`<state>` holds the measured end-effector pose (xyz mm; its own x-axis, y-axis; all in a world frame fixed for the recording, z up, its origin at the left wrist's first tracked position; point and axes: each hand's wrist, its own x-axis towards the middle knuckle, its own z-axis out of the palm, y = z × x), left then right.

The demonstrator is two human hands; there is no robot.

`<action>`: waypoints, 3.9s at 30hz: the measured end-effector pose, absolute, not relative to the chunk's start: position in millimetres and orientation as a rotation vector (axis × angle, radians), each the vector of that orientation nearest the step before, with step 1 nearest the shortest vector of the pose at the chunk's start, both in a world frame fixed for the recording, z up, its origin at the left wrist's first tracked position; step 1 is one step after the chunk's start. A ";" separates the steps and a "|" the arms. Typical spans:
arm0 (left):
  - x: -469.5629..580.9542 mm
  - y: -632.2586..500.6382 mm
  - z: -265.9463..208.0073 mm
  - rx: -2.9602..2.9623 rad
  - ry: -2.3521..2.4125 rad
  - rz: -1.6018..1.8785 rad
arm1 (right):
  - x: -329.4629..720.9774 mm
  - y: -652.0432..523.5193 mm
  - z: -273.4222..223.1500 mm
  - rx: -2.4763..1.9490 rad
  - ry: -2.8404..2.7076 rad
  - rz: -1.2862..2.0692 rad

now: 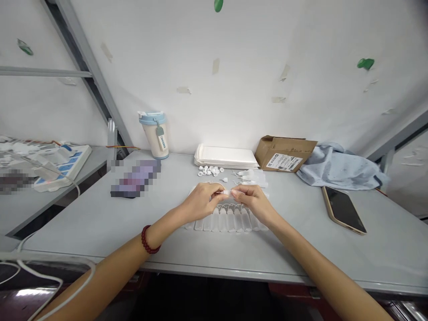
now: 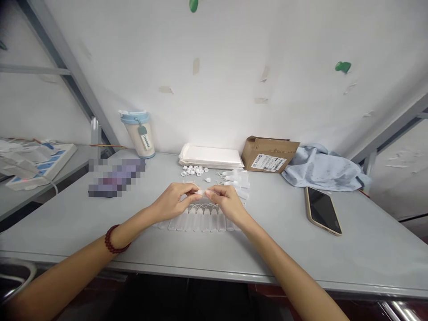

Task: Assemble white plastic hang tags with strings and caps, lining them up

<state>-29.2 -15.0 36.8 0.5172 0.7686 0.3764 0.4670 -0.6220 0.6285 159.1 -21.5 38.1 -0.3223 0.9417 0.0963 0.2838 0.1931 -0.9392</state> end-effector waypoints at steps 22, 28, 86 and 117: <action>-30.4 -10.2 41.7 1.848 0.938 0.763 | 156.5 -22.9 31.2 -1.138 -1.946 0.661; -29.1 -13.5 39.0 1.951 1.013 0.776 | 157.7 -20.7 31.4 -1.138 -1.946 0.781; -60.7 37.2 39.9 2.045 1.394 1.299 | 156.2 -1.5 32.6 -1.080 -2.415 0.142; -42.8 21.6 39.7 1.956 1.319 1.258 | 156.3 -0.7 16.6 -1.306 -2.593 0.092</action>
<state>-42.8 21.6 39.7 0.1203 0.8953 0.4288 0.4706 -0.4318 0.7695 156.3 -0.7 16.6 -0.5735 0.7988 0.1816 0.7839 0.5995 -0.1614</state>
